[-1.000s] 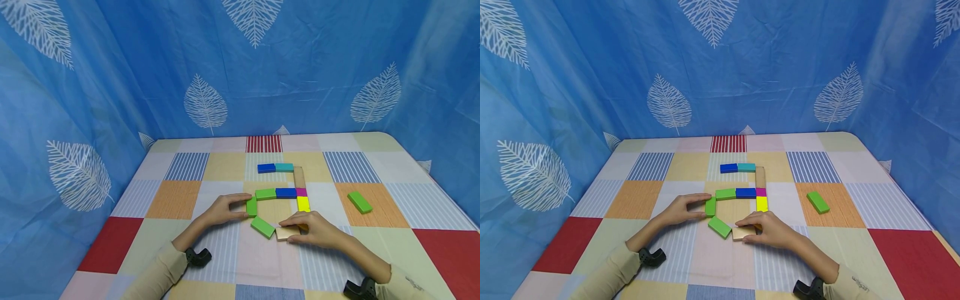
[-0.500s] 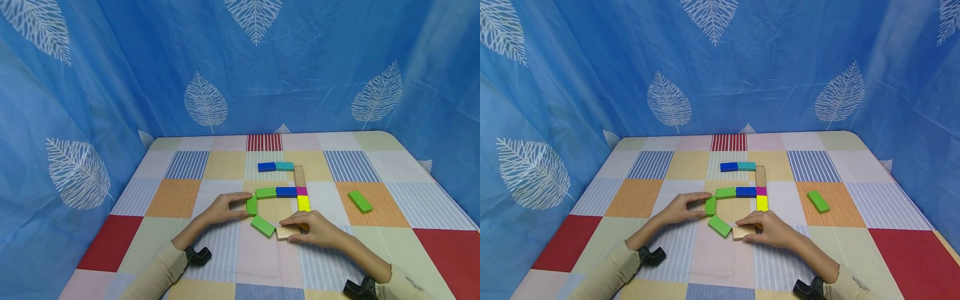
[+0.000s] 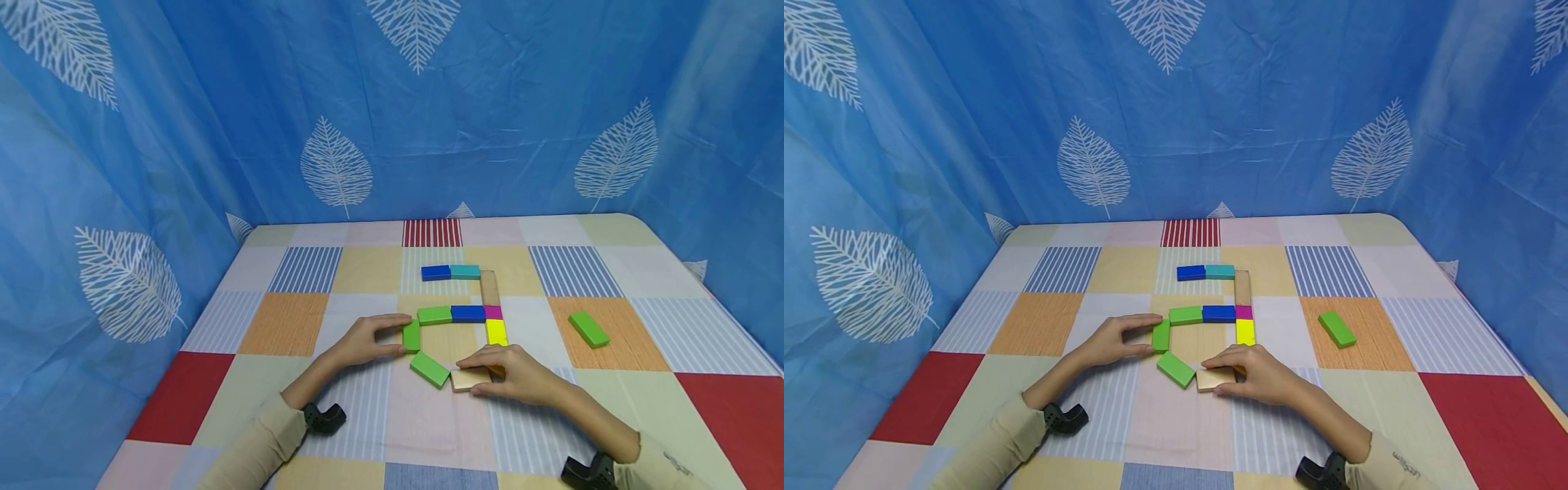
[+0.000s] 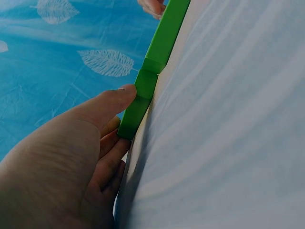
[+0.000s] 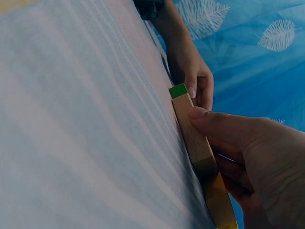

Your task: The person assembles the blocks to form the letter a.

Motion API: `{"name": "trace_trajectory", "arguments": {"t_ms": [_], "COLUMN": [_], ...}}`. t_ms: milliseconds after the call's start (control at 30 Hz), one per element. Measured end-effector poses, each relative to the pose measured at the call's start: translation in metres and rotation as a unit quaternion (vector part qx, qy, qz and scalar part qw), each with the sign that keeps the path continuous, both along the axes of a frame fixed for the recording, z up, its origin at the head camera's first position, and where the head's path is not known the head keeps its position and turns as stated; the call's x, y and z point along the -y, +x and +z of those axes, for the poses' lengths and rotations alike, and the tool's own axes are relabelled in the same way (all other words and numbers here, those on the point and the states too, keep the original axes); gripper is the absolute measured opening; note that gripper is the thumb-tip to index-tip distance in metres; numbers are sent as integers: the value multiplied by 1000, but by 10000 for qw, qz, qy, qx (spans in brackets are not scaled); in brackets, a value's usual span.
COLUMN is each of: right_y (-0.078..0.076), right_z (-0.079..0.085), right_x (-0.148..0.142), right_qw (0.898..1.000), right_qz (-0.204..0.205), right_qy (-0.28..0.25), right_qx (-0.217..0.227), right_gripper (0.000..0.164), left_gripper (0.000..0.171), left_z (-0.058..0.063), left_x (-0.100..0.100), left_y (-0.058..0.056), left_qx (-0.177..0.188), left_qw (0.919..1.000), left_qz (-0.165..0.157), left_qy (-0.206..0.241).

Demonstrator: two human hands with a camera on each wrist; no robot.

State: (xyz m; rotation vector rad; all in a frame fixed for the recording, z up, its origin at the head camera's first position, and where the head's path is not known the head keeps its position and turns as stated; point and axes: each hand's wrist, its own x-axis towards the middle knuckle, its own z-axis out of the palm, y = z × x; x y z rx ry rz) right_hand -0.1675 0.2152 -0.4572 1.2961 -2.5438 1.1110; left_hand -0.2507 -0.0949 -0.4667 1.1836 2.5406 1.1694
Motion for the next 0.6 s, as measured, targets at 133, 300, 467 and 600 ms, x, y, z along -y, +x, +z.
{"name": "trace_trajectory", "arguments": {"t_ms": [133, 300, 467, 600], "right_y": [0, 0, 0, -1], "right_z": [0, 0, -1, -1], "right_x": [-1, -1, 0, 0], "right_qw": [10000, 10000, 9998, 9999], "right_qz": [14, 77, 164, 136], "right_qy": [19, -23, -89, -99], "right_qx": [13, 42, -7, 8], "right_gripper": [37, 37, 37, 37], "left_gripper": [55, 55, 55, 55], "left_z": [0, 0, 0, 1], "left_x": [0, 0, -1, -1], "left_y": [0, 0, 0, -1], "left_qx": [-10, -19, 4, -3], "left_qw": [10000, 10000, 10000, 10000], "left_qz": [-8, 7, 19, -5], "left_qy": [-8, -15, -6, 10]}}
